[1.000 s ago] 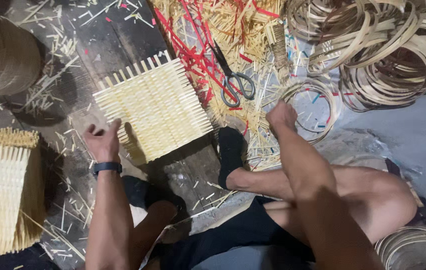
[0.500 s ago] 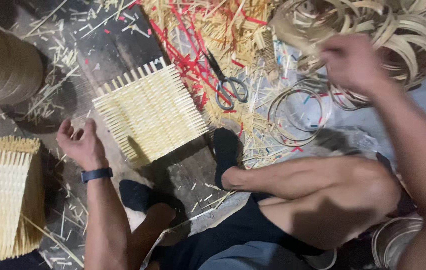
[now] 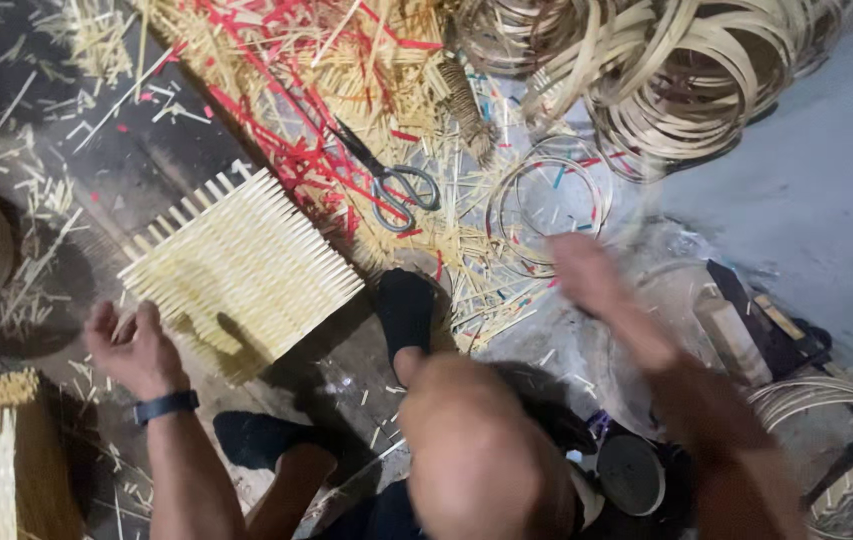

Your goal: The person places a circular bamboo frame onto a flat woven mat, folds the mat around the frame, and uses shears to trim the excess material. This process is repeated multiple times to create several small woven baskets.

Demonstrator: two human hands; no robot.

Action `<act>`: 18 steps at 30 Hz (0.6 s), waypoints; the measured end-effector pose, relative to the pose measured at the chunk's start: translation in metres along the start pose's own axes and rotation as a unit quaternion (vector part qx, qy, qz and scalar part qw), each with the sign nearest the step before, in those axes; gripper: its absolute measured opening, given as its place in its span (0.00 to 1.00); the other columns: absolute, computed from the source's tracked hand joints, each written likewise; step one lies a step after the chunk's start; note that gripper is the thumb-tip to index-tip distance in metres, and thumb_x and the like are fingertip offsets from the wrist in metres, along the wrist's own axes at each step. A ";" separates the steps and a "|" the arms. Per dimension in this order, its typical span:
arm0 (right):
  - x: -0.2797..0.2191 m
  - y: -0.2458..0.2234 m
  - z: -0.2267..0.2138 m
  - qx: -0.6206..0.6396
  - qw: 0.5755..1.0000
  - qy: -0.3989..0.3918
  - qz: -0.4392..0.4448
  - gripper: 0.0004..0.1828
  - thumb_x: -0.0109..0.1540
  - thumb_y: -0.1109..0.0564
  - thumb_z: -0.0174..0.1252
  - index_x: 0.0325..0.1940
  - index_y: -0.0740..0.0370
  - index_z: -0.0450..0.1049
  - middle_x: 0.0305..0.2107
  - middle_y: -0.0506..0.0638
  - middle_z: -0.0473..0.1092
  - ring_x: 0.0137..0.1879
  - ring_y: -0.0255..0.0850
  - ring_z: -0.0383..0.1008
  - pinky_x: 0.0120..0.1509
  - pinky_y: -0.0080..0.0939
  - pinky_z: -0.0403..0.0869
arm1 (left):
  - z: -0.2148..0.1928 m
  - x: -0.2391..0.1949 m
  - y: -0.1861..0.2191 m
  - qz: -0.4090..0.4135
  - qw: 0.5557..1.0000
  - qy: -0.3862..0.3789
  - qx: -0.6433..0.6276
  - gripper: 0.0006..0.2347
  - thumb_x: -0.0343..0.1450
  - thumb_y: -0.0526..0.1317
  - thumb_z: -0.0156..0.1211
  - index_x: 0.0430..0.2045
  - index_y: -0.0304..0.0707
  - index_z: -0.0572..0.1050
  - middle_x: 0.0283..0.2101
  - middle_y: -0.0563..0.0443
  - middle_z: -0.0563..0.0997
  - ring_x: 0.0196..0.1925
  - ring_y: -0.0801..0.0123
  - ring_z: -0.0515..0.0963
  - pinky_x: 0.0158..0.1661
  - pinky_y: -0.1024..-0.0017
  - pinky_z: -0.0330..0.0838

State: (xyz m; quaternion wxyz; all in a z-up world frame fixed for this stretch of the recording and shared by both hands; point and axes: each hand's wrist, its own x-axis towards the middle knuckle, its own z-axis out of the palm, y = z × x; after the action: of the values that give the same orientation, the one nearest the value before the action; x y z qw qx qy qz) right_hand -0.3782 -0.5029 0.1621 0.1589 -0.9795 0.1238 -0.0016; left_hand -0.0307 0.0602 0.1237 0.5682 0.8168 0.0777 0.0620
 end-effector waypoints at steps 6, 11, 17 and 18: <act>0.020 -0.006 0.118 -0.087 0.968 -0.128 0.199 0.29 0.53 0.50 0.66 0.51 0.71 0.71 0.49 0.65 0.70 0.57 0.60 0.70 0.58 0.57 0.69 | -0.022 -0.001 0.014 -0.036 0.999 0.026 0.027 0.21 0.73 0.29 0.66 0.61 0.30 0.69 0.61 0.36 0.72 0.54 0.62 0.82 0.51 0.69 0.80; 0.017 -0.017 0.103 -0.107 0.966 -0.137 0.190 0.20 0.51 0.57 0.62 0.46 0.64 0.72 0.44 0.58 0.73 0.55 0.54 0.73 0.58 0.57 0.71 | -0.027 0.001 0.009 -0.063 0.997 0.050 0.014 0.19 0.73 0.30 0.67 0.58 0.29 0.70 0.59 0.38 0.74 0.52 0.64 0.81 0.47 0.71 0.81; 0.006 -0.075 -0.039 -0.021 0.986 0.132 0.095 0.06 0.62 0.62 0.55 0.43 0.63 0.72 0.33 0.61 0.74 0.39 0.59 0.75 0.47 0.58 0.73 | 0.011 -0.001 0.031 0.069 0.996 0.017 0.055 0.17 0.76 0.27 0.66 0.60 0.31 0.73 0.59 0.40 0.77 0.53 0.63 0.80 0.50 0.69 0.80; -0.004 -0.085 -0.072 -0.012 0.987 0.129 0.095 0.05 0.62 0.63 0.54 0.41 0.62 0.73 0.31 0.60 0.74 0.39 0.58 0.76 0.46 0.57 0.74 | 0.025 -0.007 0.044 0.112 0.989 0.015 0.097 0.16 0.77 0.26 0.67 0.59 0.32 0.74 0.59 0.41 0.78 0.55 0.63 0.81 0.51 0.67 0.80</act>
State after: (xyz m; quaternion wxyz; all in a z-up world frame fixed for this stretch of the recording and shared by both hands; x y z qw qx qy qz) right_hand -0.3644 -0.4457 0.2570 0.1291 -0.9568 0.2355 -0.1115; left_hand -0.0301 0.0204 0.1566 0.4743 0.8707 0.0000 0.1299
